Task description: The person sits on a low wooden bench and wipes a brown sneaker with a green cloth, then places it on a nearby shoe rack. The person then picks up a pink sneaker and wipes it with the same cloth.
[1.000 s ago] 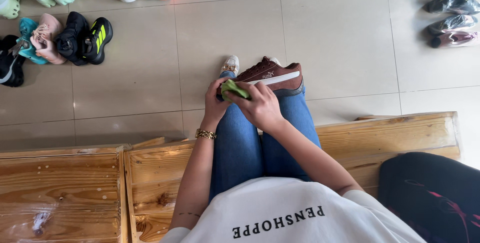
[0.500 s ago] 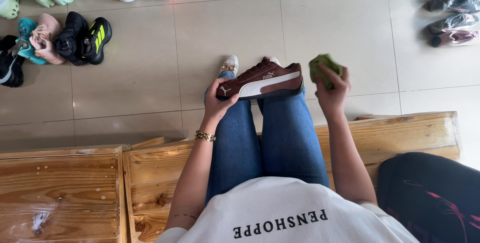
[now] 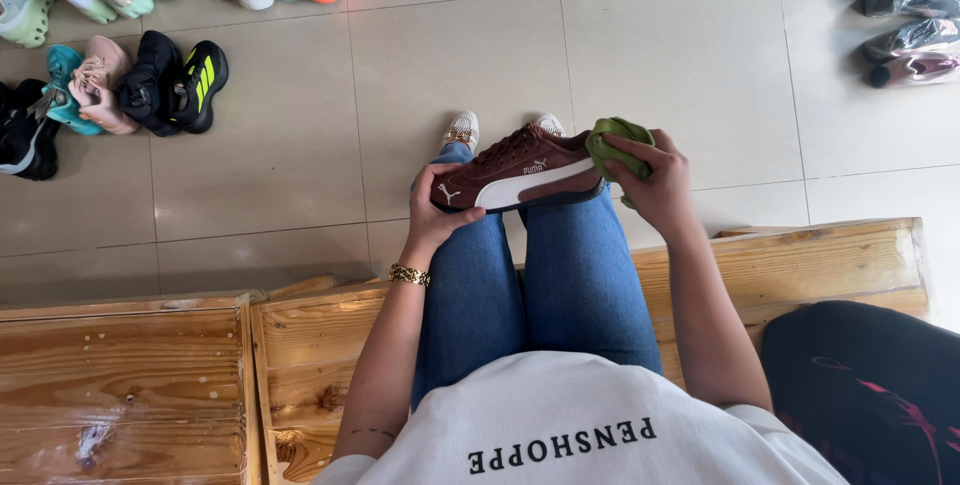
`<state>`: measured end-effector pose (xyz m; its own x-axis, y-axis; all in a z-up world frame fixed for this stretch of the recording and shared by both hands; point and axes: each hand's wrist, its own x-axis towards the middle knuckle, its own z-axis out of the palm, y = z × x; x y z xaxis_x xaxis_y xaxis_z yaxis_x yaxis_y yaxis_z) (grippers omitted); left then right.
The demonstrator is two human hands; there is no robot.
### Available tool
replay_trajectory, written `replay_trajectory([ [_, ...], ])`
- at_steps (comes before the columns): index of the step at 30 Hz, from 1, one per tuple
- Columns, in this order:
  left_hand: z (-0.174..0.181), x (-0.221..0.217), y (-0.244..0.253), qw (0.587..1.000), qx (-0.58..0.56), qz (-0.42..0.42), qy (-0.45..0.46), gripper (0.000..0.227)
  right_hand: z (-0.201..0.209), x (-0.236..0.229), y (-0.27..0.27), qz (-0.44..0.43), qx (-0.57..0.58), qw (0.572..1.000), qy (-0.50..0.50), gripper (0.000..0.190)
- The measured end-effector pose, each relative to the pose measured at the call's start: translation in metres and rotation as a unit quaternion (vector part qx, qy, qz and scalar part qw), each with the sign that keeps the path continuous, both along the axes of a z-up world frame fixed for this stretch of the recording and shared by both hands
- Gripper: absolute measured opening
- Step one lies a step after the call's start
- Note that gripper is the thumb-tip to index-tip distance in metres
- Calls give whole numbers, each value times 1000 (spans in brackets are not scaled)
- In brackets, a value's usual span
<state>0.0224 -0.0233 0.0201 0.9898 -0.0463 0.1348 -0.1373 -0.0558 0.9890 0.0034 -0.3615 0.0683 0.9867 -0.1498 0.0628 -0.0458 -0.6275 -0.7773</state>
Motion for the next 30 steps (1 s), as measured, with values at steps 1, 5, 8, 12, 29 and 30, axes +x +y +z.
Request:
replay_trajectory([
  [1,2,-1,-1,1000,0,1,0,86,-3,3,-2,1,0,1000,0,37],
  [5,9,-2,0,1000,-20,-11,-8,85,0,10,-16,-29,26,996,83,40],
  [8,14,-7,6,998,-28,-52,4,87,4,12,-11,-72,101,988,89,40],
  [12,15,-15,15,991,-8,-115,70,89,-6,9,21,-94,304,938,138,43],
  [29,17,-28,21,984,142,-104,4,118,18,38,-5,68,261,941,203,43],
  [30,20,-26,20,982,160,-97,-20,107,22,50,2,64,308,930,192,43],
])
